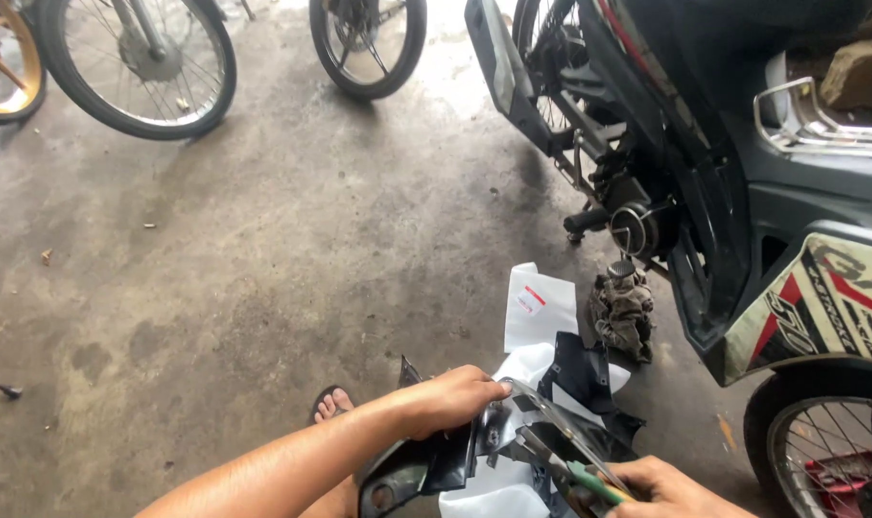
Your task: Disassembling and prying apart plastic motorcycle fairing components using a screwdriver and pliers.
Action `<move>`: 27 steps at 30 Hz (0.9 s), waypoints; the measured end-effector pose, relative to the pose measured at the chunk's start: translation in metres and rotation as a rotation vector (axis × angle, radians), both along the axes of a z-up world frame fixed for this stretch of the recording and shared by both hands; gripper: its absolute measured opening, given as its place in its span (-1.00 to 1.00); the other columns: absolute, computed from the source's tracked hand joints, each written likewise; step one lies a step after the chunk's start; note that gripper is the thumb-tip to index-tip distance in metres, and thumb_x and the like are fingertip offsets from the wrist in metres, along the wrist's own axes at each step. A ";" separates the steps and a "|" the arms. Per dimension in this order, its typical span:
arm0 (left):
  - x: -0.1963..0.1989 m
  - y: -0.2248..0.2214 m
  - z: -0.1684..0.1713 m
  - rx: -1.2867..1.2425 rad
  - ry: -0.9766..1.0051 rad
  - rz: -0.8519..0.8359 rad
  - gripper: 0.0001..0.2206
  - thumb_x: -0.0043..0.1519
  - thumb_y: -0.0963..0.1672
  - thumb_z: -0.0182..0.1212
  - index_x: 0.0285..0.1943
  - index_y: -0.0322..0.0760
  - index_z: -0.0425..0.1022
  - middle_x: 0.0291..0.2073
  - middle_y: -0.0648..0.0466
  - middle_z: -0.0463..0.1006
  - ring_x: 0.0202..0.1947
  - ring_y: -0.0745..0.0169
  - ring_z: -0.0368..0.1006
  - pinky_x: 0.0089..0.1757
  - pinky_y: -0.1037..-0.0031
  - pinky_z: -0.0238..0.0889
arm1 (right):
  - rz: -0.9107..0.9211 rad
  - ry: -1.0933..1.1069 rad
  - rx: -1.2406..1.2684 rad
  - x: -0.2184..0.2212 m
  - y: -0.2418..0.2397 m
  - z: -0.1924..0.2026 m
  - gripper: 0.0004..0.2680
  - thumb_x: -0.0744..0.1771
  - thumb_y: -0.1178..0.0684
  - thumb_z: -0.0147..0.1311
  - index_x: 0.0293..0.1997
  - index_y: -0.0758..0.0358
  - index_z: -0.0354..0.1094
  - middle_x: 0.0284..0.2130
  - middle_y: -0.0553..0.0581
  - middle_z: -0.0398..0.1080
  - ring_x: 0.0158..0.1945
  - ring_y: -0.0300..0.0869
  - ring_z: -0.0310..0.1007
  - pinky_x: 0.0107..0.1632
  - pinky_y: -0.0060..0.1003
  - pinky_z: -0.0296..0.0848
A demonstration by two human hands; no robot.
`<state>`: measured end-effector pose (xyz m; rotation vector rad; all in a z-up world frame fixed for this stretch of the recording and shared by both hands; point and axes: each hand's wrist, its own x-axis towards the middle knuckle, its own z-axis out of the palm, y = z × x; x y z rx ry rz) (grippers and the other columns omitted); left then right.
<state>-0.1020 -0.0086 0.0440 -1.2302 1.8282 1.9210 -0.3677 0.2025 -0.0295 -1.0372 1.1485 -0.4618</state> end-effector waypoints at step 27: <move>-0.024 0.005 -0.015 -0.247 -0.076 -0.488 -0.05 0.17 0.37 -0.32 -0.09 -0.57 0.63 -0.05 -0.40 0.59 0.03 -0.20 0.54 0.04 0.10 0.35 | 0.061 -0.121 0.234 0.016 0.006 -0.019 -0.73 0.30 0.01 0.19 0.02 0.38 0.53 -0.40 -0.06 0.41 -0.30 -0.39 0.35 -0.22 -0.42 0.32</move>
